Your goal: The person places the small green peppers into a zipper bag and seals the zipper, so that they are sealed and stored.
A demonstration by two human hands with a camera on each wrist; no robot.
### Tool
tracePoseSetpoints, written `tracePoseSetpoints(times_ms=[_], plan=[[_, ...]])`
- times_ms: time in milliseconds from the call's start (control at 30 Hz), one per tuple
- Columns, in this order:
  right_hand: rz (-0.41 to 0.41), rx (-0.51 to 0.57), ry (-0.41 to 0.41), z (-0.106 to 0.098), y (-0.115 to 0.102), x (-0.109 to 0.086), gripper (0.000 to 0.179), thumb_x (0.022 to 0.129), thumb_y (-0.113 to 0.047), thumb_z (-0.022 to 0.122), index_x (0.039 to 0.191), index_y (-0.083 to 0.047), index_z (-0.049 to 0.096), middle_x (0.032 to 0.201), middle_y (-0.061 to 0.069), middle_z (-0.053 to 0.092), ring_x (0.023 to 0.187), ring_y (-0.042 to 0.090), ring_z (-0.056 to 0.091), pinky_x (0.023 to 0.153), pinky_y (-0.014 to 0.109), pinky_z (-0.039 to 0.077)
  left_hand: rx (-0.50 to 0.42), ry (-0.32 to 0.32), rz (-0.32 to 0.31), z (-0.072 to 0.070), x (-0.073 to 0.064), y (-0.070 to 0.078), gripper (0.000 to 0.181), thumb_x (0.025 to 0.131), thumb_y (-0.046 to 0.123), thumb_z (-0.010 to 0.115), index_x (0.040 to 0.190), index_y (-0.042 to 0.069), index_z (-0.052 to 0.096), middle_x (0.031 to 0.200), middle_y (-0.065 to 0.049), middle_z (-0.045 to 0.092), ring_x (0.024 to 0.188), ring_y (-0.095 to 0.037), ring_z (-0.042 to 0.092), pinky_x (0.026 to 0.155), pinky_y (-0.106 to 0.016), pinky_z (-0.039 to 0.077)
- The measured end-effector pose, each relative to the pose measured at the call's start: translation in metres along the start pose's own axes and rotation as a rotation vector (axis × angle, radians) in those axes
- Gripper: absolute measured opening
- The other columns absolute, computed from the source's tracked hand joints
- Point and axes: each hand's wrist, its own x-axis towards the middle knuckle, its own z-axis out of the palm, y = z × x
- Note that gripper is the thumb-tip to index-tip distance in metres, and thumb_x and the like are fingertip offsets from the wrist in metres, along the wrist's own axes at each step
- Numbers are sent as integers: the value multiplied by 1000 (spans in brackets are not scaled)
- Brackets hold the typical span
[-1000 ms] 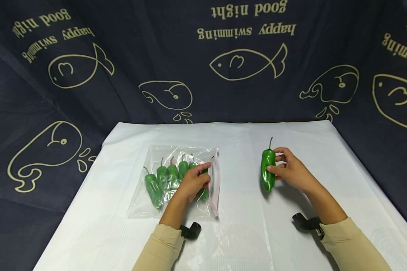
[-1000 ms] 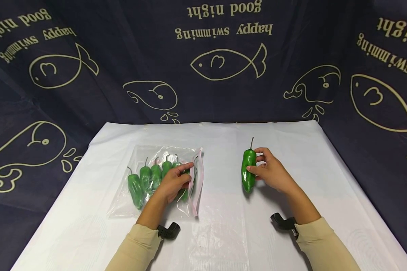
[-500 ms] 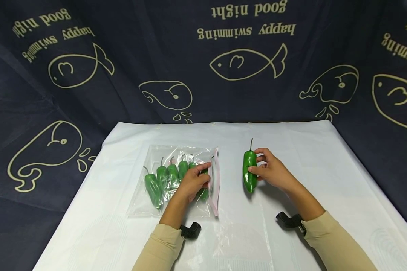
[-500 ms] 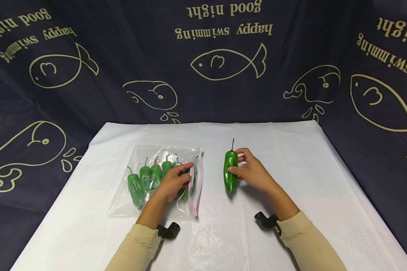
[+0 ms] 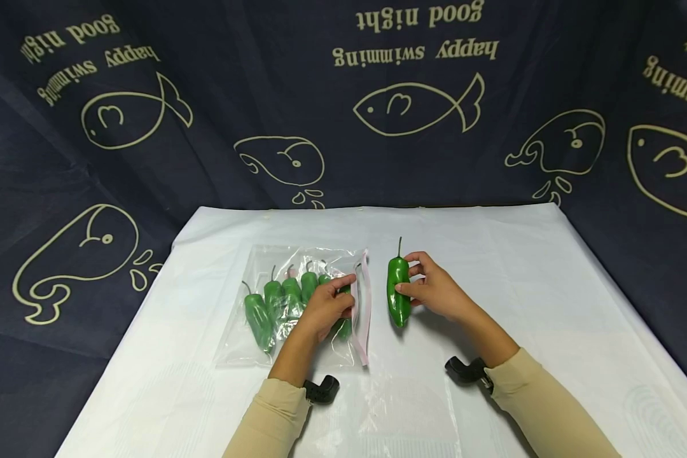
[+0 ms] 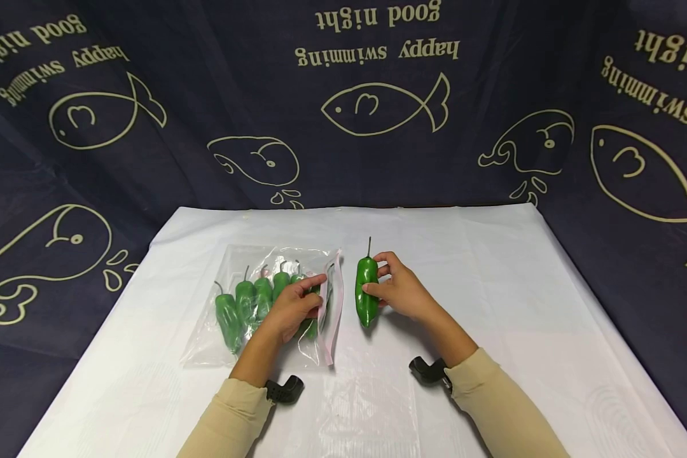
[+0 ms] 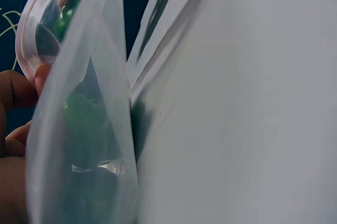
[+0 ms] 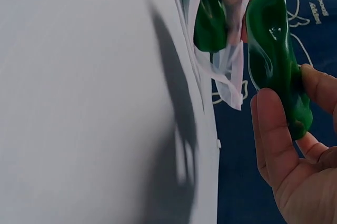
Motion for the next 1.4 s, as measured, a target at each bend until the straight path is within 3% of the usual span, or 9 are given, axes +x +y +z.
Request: tracePoseSetpoints(times_ms=[433,700,867,1033,1133,1267,1400], plan=[[21,34,-38,20,1,16,61,91,-9,71,140,-5,36,114,24,50,79,25,66,69,52,58,12,-2,-6,0,1,-1,63,77,-8,53,140,-5,52,75,-3,52,64,-8,54,62,-23,53],[39,5,-40,32,2,25,59,89,-10,72,138,-7,39,113,22,54,80,25,65,65,43,59,11,-19,-12,-1,1,1,64,77,-9,52,140,-8,49,78,-4,53,65,-8,54,62,-23,53],[50,-25,-40,39,4,29,58,89,-11,73,137,-8,42,110,21,55,80,25,65,64,40,59,17,-42,-24,0,-6,13,64,76,-9,52,140,-11,47,85,-10,56,66,-10,55,64,-24,53],[46,-48,-44,44,5,32,58,89,-13,74,138,-7,43,110,19,55,82,25,66,64,38,60,19,-45,-16,5,-18,29,63,77,-8,52,140,-11,47,85,-8,56,67,-9,55,64,-23,53],[56,-71,-36,47,5,32,58,90,-14,73,139,-8,44,110,18,56,83,24,66,64,37,59,22,-46,-8,5,-19,31,63,77,-8,52,140,-12,47,82,-6,55,67,-9,54,63,-23,52],[78,-87,-20,48,4,32,51,93,-14,67,139,-8,47,111,17,56,85,24,65,63,36,59,29,-53,-8,5,-18,30,63,77,-9,51,140,-12,47,76,-3,52,66,-9,53,63,-22,51],[84,-81,-23,49,5,32,45,94,-10,63,137,-7,51,110,17,55,83,23,64,63,36,59,35,-55,-12,1,-9,17,63,78,-9,51,141,-11,46,74,-2,51,65,-9,53,63,-23,52]])
